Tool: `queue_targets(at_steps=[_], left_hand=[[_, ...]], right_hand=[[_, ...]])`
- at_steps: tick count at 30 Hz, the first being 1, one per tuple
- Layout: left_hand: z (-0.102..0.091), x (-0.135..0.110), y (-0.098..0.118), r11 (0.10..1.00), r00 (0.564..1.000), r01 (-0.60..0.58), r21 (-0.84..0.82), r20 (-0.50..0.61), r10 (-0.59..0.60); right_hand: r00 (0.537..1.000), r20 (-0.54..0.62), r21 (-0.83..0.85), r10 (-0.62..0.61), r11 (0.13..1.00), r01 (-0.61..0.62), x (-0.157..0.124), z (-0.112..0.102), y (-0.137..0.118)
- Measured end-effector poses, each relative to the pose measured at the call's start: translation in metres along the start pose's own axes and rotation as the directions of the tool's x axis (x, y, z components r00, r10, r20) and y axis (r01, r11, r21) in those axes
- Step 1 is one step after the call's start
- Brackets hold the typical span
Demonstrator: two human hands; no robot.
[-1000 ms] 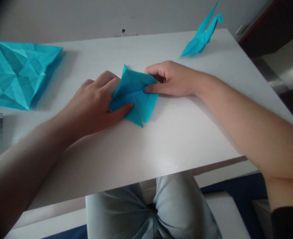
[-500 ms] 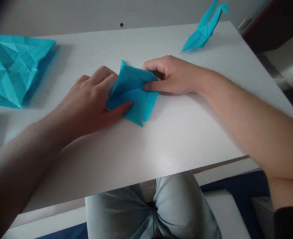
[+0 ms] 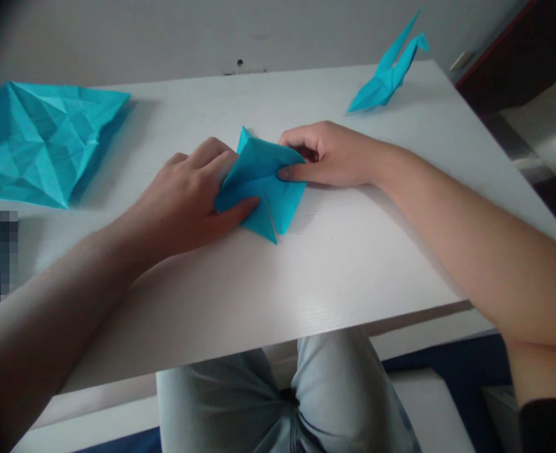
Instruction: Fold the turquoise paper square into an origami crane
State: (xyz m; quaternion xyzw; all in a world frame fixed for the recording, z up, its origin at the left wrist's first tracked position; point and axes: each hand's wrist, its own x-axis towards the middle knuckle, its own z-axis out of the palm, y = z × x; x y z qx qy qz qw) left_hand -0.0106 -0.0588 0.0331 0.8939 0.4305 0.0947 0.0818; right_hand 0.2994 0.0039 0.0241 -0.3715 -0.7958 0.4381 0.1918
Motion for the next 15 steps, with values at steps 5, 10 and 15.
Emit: queue_targets(at_steps=[5,10,15], left_hand=[[0.002,-0.001,-0.002,1.000,1.000,-0.007,0.020,-0.003,0.007],[0.004,-0.001,-0.003,0.999,1.000,-0.027,0.045,-0.011,0.028],[0.004,-0.001,-0.002,0.998,1.000,-0.007,0.059,-0.001,0.007]], right_hand=[[1.000,-0.019,0.007,0.021,1.000,-0.021,-0.001,0.000,0.001],[0.999,-0.041,-0.039,0.010,0.999,-0.012,-0.002,-0.004,0.008],[0.998,-0.055,-0.060,-0.026,0.998,0.023,-0.001,-0.005,0.012]])
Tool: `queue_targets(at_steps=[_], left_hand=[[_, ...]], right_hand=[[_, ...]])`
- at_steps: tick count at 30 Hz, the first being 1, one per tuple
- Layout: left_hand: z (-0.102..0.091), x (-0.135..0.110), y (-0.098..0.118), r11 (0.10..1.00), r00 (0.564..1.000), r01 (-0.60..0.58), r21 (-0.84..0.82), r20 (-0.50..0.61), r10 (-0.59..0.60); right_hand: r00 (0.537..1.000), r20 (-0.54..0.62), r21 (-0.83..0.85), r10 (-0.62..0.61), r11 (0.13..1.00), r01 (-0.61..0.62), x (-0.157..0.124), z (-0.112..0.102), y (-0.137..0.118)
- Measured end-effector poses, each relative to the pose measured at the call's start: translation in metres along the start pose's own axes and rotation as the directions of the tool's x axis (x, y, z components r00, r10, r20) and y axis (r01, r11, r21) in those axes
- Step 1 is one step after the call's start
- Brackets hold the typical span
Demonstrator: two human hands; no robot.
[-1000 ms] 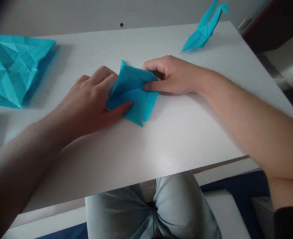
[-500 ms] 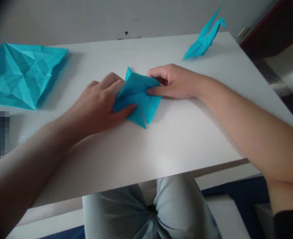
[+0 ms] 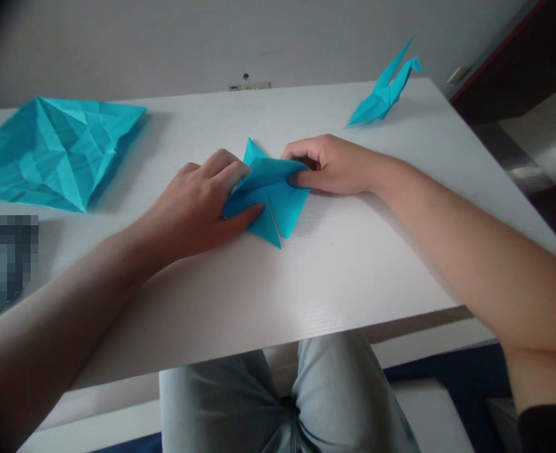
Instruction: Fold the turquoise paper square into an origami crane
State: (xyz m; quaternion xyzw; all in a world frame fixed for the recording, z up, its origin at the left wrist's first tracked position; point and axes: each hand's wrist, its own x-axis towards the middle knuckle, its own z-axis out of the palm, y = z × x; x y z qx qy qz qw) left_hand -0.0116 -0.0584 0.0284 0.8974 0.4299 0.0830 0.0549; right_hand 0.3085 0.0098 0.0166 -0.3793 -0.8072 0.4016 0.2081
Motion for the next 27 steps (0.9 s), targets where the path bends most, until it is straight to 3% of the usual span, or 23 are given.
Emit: queue_targets(at_steps=[27], left_hand=[[0.0009,-0.0009,-0.0009,0.999,0.999,-0.030,-0.037,-0.032,0.028]], right_hand=[[0.999,0.003,-0.006,-0.037,0.999,0.037,0.0020,0.0042,-0.0054]])
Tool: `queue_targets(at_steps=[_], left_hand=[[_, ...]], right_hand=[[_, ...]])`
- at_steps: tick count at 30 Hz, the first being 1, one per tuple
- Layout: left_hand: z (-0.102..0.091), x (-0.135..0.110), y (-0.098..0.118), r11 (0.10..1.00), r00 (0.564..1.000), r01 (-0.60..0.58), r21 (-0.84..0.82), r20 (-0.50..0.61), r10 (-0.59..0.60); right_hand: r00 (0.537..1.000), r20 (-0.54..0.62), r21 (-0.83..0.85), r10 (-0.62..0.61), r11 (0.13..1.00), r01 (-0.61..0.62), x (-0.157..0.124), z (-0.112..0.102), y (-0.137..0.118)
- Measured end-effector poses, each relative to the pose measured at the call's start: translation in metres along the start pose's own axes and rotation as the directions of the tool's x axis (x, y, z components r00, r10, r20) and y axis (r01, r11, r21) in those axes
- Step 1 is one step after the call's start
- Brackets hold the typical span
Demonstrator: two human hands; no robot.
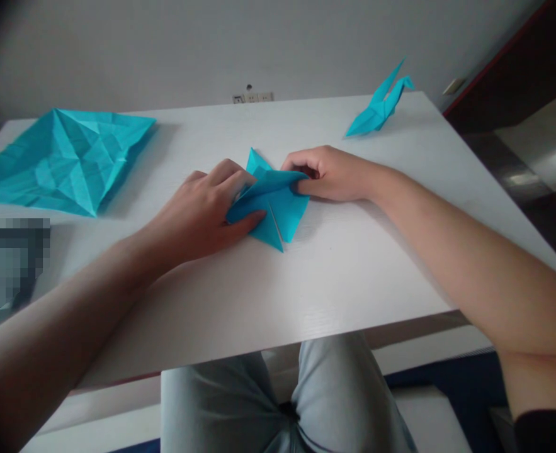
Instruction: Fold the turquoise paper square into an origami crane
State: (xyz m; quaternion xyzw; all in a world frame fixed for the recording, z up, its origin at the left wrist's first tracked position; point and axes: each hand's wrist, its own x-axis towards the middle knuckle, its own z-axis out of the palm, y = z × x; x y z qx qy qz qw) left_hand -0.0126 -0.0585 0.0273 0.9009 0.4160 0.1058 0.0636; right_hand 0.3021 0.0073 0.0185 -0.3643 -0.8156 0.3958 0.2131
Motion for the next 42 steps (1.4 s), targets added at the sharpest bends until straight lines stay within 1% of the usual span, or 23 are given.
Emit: queue_targets(at_steps=[3,6,11,17,22,30,37,42], left_hand=[[-0.0002,0.0001,0.0002,1.000,1.000,0.004,-0.005,0.000,-0.004],[-0.0006,-0.0001,-0.0001,1.000,1.000,-0.003,-0.019,-0.001,0.003],[-0.0009,0.0002,0.0003,1.000,1.000,-0.002,-0.016,0.000,0.002],[0.0008,0.0009,0.0001,1.000,1.000,-0.004,-0.005,-0.006,0.004],[0.0008,0.0013,-0.0003,1.000,1.000,-0.005,0.012,0.001,0.005],[-0.0019,0.0026,0.0016,1.000,1.000,-0.003,0.004,0.026,0.003],[0.0007,0.0031,-0.0008,1.000,1.000,-0.014,0.002,0.010,0.014],[-0.0006,0.0032,-0.0001,1.000,0.999,-0.013,0.010,0.030,0.012]], right_hand=[[1.000,-0.012,-0.001,0.017,1.000,-0.017,0.0004,-0.0013,-0.0047],[0.999,0.006,0.004,0.042,0.999,-0.042,0.0009,-0.0027,-0.0072],[1.000,0.008,0.017,0.018,1.000,-0.018,0.0012,-0.0024,-0.0045],[1.000,0.000,-0.002,0.029,1.000,-0.029,0.0016,-0.0021,-0.0036],[0.999,-0.030,0.019,0.031,0.999,-0.030,0.0014,-0.0018,-0.0029],[0.999,0.006,0.028,0.043,0.999,-0.043,0.0000,-0.0036,-0.0040],[0.998,0.029,0.040,0.060,0.997,-0.061,0.0012,-0.0045,-0.0097],[0.998,0.022,0.046,0.054,0.997,-0.055,0.0015,-0.0039,-0.0091]])
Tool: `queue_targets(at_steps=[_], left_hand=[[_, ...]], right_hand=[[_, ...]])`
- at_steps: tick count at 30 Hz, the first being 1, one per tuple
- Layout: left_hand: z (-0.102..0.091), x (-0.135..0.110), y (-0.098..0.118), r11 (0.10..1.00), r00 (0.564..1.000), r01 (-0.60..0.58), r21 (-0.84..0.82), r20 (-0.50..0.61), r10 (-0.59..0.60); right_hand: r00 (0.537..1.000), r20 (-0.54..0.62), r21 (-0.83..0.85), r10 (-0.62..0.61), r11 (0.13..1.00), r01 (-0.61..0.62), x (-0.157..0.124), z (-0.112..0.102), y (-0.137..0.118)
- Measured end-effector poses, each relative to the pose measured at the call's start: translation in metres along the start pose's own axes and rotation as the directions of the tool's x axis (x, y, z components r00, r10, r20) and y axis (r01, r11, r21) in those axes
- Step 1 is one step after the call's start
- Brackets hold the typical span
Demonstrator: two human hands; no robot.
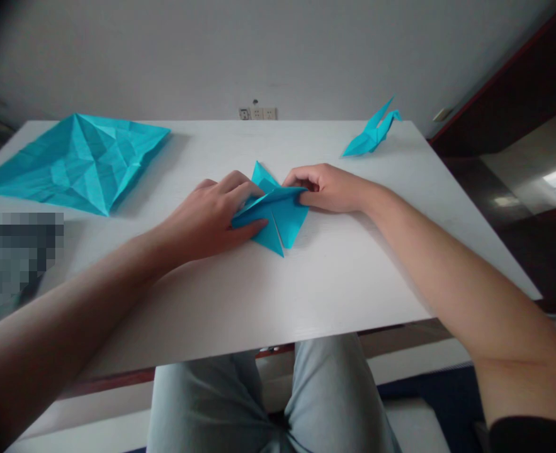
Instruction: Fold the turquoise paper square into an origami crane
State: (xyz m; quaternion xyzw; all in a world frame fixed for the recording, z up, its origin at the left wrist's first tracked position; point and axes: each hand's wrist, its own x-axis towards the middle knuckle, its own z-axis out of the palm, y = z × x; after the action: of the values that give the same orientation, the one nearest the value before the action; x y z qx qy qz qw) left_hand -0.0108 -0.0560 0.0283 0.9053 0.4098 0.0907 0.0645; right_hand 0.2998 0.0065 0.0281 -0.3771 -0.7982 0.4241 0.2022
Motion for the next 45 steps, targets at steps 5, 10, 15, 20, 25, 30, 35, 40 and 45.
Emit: queue_targets(at_steps=[5,10,15,20,25,30,35,40,45], left_hand=[[0.001,0.000,-0.001,1.000,1.000,0.005,-0.003,-0.002,-0.005],[-0.001,0.001,0.001,1.000,1.000,0.002,-0.017,0.003,-0.002],[-0.002,0.001,0.002,1.000,1.000,0.012,-0.010,0.011,-0.012],[-0.001,0.001,0.001,1.000,1.000,-0.008,-0.021,0.003,0.008],[-0.001,0.001,0.001,1.000,1.000,-0.003,-0.008,0.002,0.003],[-0.001,0.002,0.004,1.000,1.000,0.015,0.005,0.023,-0.015],[-0.001,0.002,0.001,1.000,0.999,0.008,0.007,0.031,-0.009],[0.002,0.001,-0.003,1.000,1.000,0.002,0.002,0.010,-0.003],[0.005,0.000,-0.005,1.000,1.000,-0.002,-0.012,-0.002,0.002]], right_hand=[[1.000,-0.008,-0.016,0.001,1.000,-0.001,-0.002,0.000,0.001],[1.000,-0.008,-0.019,-0.006,1.000,0.006,-0.002,-0.001,0.003],[1.000,-0.019,-0.032,-0.008,0.999,0.007,0.000,-0.001,0.005],[1.000,0.015,-0.017,0.009,1.000,-0.009,-0.001,-0.003,0.004],[1.000,0.019,-0.004,0.024,1.000,-0.024,-0.001,-0.004,0.005],[1.000,0.027,-0.025,-0.007,1.000,0.008,0.000,-0.005,0.007],[0.998,0.062,0.002,-0.005,1.000,0.005,-0.002,-0.007,0.012],[0.994,0.098,0.102,-0.043,0.994,0.033,-0.005,-0.014,0.015],[0.996,0.078,0.157,-0.047,0.987,0.034,-0.006,-0.014,0.009]])
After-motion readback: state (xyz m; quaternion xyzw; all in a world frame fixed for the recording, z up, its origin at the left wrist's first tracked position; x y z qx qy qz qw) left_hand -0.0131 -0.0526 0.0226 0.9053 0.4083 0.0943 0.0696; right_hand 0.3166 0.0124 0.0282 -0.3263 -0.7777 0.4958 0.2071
